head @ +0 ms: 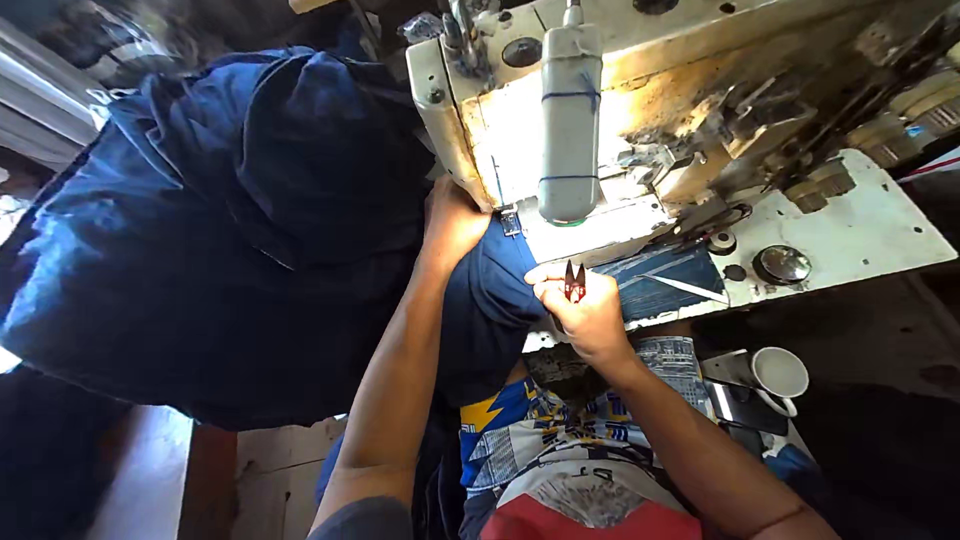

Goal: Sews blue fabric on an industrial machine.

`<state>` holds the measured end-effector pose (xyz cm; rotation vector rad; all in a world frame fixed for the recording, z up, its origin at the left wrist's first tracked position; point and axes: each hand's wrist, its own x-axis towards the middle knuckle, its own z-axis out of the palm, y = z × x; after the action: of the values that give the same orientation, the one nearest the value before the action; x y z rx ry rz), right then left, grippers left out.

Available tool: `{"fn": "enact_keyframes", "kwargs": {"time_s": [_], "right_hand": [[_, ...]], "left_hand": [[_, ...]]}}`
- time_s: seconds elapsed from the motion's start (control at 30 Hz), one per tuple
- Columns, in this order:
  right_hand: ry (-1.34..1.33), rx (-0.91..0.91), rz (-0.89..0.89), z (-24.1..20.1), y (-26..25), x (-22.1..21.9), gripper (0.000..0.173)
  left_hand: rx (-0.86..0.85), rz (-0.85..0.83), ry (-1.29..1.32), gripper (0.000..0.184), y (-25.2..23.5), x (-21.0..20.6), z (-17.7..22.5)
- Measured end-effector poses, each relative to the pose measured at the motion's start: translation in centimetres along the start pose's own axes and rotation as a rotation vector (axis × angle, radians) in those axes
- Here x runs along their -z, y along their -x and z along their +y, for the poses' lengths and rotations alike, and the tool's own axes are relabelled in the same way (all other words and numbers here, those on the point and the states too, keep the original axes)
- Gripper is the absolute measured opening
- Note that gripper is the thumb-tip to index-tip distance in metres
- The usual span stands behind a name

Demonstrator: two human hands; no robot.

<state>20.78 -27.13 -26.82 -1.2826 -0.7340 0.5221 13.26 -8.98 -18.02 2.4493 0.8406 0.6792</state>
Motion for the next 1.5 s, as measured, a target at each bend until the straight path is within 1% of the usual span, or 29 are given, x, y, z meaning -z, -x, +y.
{"fn": "enact_keyframes", "kwargs": {"time_s": [0.07,0.1,0.13,0.23,0.4,0.47,0.57,0.8,0.9,0.97,1.0,1.03,1.07,1.1,1.13,1.17,1.2,1.27,1.3,1.37,1.43,1.5], "right_hand": [[-0.001,0.008,0.007,0.1,-0.3,-0.2,0.016],[-0.005,0.012,0.01,0.1,-0.3,-0.2,0.016],[-0.005,0.009,0.014,0.0,-0.3,-0.2,0.016],[0.006,-0.009,-0.004,-0.3,-0.1,-0.2,0.017],[-0.011,-0.028,-0.051,-0.5,-0.3,-0.4,0.016],[-0.016,-0.027,-0.051,-0.4,-0.3,-0.4,0.016],[-0.032,-0.04,-0.052,-0.3,-0.3,-0.5,0.016],[-0.065,-0.058,-0.091,-0.6,-0.3,-0.3,0.016],[-0.074,-0.049,-0.096,-0.4,-0.3,-0.4,0.016],[-0.066,-0.036,-0.102,-0.2,-0.2,-0.4,0.017],[-0.063,-0.029,-0.104,-0.2,-0.1,-0.3,0.017],[-0.061,-0.023,-0.108,-0.2,-0.1,-0.3,0.017],[-0.058,-0.02,-0.112,-0.2,-0.1,-0.3,0.017],[-0.056,-0.014,-0.117,-0.3,-0.2,-0.3,0.017],[-0.057,-0.006,-0.123,-0.3,-0.2,-0.2,0.015],[-0.05,0.001,-0.132,-0.4,-0.2,-0.1,0.014],[-0.028,0.012,-0.151,-0.5,-0.3,0.0,0.015],[0.034,0.049,-0.192,-0.6,-0.6,0.1,0.016],[0.092,0.073,-0.208,-0.7,-0.7,0.1,0.017],[0.296,0.145,-0.256,-0.7,-1.0,0.2,0.021],[0.573,0.295,-0.341,-0.8,-0.9,0.5,0.029],[0.786,0.463,-0.367,-1.2,-0.2,0.7,0.033]], "left_hand": [[-0.092,0.046,0.015,0.041,-0.8,-1.2,-1.8],[-0.147,0.113,-0.005,0.039,-1.6,-2.4,-3.4],[-0.166,0.145,-0.002,0.037,-2.1,-3.1,-4.2],[-0.1,0.072,0.066,0.041,-1.5,-2.1,-3.2],[-0.174,0.048,0.151,0.041,-2.0,-1.8,-3.8],[-0.166,0.033,0.166,0.042,-2.2,-1.8,-3.9],[-0.153,0.024,0.161,0.038,-2.4,-1.9,-4.0],[-0.19,0.004,0.178,0.036,-2.5,-1.6,-4.1],[-0.194,0.032,0.179,0.038,-2.7,-1.7,-4.3],[-0.193,0.103,0.134,0.042,-2.3,-1.4,-4.4],[-0.184,0.158,0.092,0.039,-1.4,-1.1,-4.2],[-0.185,0.216,0.059,0.033,0.1,-0.7,-3.8],[-0.222,0.257,0.04,0.025,2.3,-0.5,-3.3],[-0.29,0.236,0.029,0.021,4.8,-0.4,-2.9],[-0.353,0.173,-0.004,0.023,6.9,-0.6,-2.8],[-0.396,0.088,-0.081,0.029,8.9,-1.1,-3.0],[-0.405,0.021,-0.178,0.036,10.9,-1.4,-3.4],[-0.349,-0.041,-0.329,0.045,14.1,-1.0,-4.0],[-0.316,-0.048,-0.372,0.044,15.3,-0.2,-4.2],[-0.303,-0.045,-0.368,0.04,17.2,1.6,-4.0],[-0.358,-0.034,-0.288,0.035,18.5,3.5,-2.7],[-0.44,-0.059,-0.178,0.032,19.2,4.9,-1.1]]}}
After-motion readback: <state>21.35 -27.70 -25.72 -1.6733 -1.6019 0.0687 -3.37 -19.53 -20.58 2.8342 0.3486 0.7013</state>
